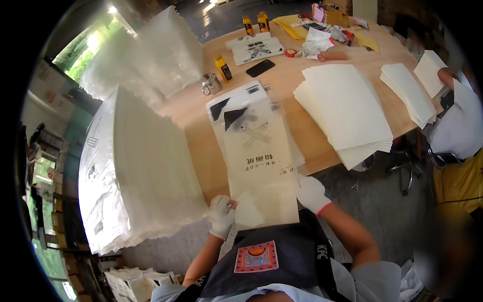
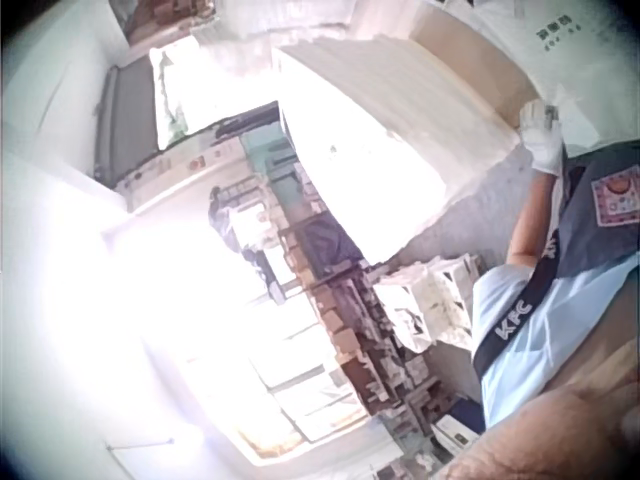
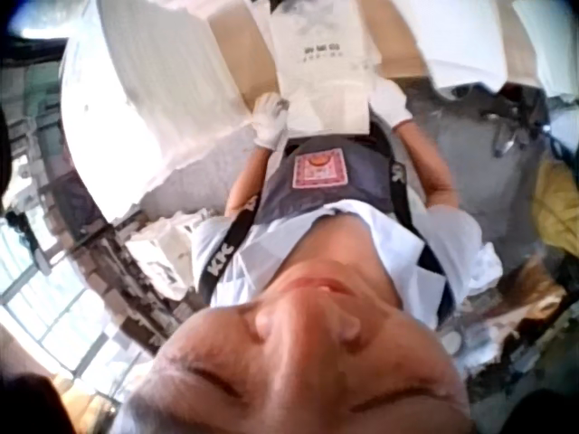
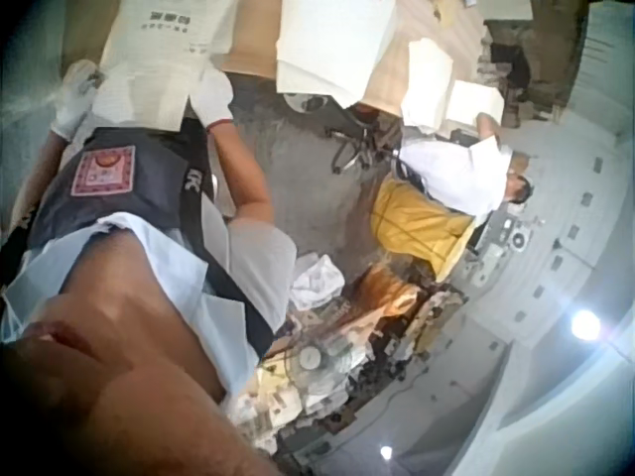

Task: The person repeatedly picks up sheets of white paper from a stack on a table and places them into a clear plastic bag. The process is repeated continuously throughout the video.

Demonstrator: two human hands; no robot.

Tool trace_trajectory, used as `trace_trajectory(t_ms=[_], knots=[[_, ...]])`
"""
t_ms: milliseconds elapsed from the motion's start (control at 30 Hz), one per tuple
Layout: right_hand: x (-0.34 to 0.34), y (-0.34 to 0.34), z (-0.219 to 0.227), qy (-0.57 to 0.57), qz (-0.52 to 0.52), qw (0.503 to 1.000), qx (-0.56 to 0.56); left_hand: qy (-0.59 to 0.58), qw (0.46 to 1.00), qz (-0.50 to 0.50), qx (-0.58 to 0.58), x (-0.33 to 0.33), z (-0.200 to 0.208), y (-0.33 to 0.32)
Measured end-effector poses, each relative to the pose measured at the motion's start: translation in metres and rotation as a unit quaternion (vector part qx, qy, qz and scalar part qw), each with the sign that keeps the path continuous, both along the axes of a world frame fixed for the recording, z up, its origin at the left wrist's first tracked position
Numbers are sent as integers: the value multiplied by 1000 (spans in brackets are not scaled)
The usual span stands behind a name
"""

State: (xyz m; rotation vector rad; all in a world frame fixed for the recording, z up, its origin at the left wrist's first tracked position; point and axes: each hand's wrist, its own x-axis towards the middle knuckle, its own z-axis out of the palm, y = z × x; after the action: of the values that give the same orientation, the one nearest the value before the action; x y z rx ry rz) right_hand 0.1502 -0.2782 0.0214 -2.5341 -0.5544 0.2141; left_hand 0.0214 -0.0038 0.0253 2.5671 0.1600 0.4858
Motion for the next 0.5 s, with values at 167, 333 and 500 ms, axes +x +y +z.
trace_trajectory(t_ms=[167,333,500], knots=[[-67,-42,30,131,109,964,-202,36,986,-110,-116,-66,33,-18],[-84,-39,41,184,143,945,-228,219,921,-54,-316,-75,40,-30],[-25,-23,18,-9,38,992,-119,67,977,10,-201,-10,1,-12]])
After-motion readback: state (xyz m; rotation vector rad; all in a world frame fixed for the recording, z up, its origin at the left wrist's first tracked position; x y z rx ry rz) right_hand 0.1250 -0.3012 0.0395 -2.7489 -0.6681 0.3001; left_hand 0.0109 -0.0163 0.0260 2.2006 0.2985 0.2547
